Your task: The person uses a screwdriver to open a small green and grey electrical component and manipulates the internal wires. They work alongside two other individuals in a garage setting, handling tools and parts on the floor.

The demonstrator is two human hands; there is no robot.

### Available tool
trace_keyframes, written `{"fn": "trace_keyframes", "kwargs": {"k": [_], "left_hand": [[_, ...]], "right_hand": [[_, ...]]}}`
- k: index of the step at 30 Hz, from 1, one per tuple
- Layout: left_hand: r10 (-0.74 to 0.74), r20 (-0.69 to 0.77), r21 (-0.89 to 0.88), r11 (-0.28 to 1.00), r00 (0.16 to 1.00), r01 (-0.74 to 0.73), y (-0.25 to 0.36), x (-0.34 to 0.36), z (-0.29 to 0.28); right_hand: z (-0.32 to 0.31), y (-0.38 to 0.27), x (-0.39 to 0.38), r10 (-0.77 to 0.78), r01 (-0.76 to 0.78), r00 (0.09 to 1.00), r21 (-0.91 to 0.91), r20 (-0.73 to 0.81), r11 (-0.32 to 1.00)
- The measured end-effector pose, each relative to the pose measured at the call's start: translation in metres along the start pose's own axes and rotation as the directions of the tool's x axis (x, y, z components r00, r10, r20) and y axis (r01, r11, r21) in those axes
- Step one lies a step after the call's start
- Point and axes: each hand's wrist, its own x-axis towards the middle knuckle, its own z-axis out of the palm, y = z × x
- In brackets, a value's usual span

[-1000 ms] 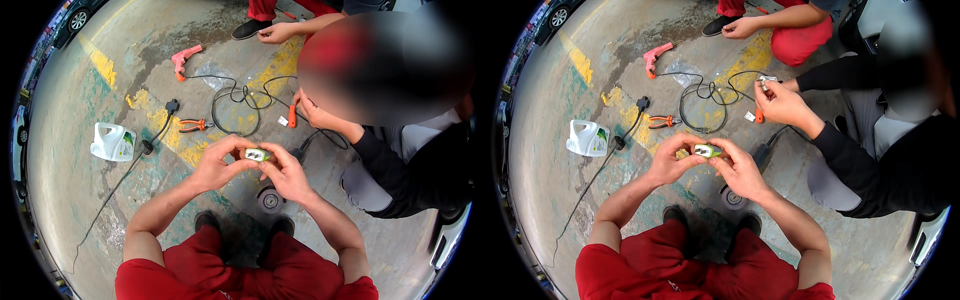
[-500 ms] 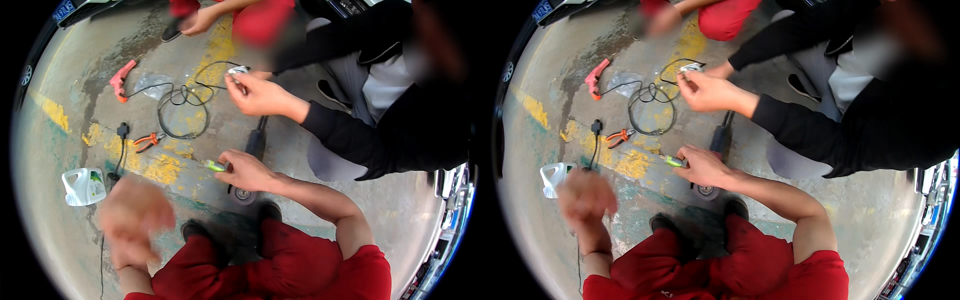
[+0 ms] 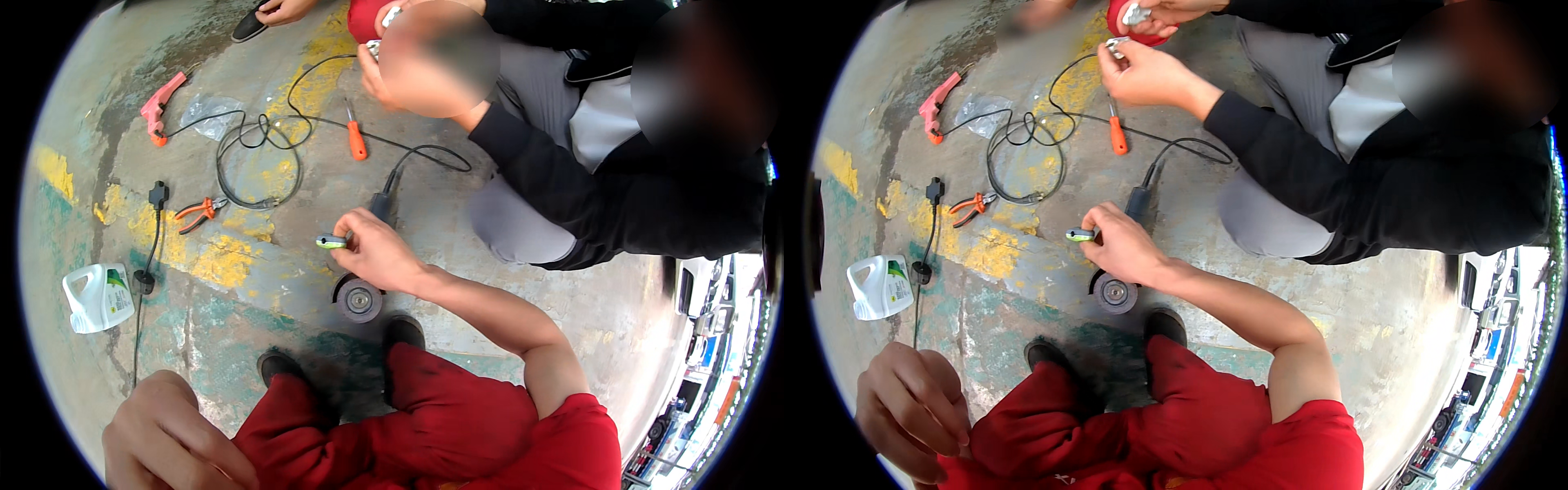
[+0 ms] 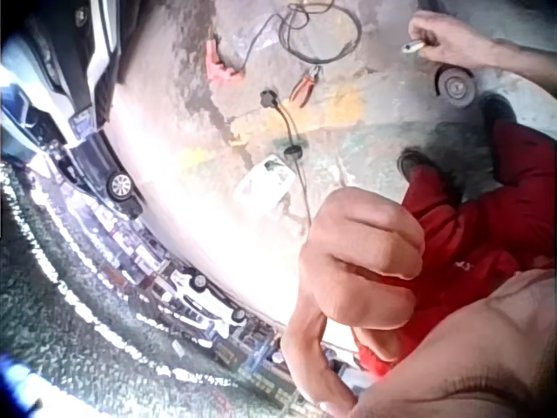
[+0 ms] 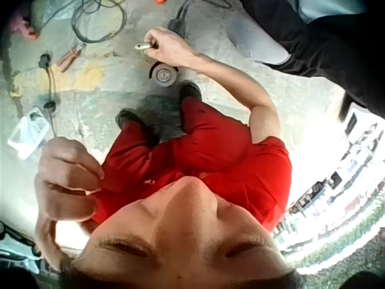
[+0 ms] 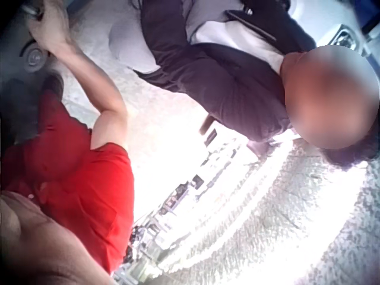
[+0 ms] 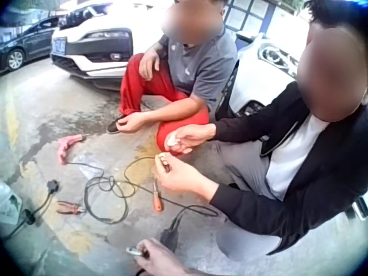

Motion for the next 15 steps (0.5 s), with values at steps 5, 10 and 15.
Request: {"fn": "trace_keyframes", "kwargs": {"k": [5, 10, 15], "left_hand": [[0.023, -0.005, 0.019, 1.0, 1.0, -0.022, -0.004, 0.01, 0.003], [0.126, -0.172, 0.033, 0.992, 0.977, -0.122, 0.0, -0.01, 0.014], [-0.229, -0.292, 0.833, 0.417, 0.929, 0.364, -0.01, -0.074, -0.01]], "right_hand": [[-0.006, -0.006, -0.005, 0.051, -0.051, 0.999, 0.077, -0.004, 0.996], [-0.001, -0.014, -0.002, 0.077, -0.093, 0.995, 0.265, 0.069, 0.96], [-0.008, -0.006, -0.009, 0.111, -0.147, 0.987, 0.384, 0.115, 0.911]]}}
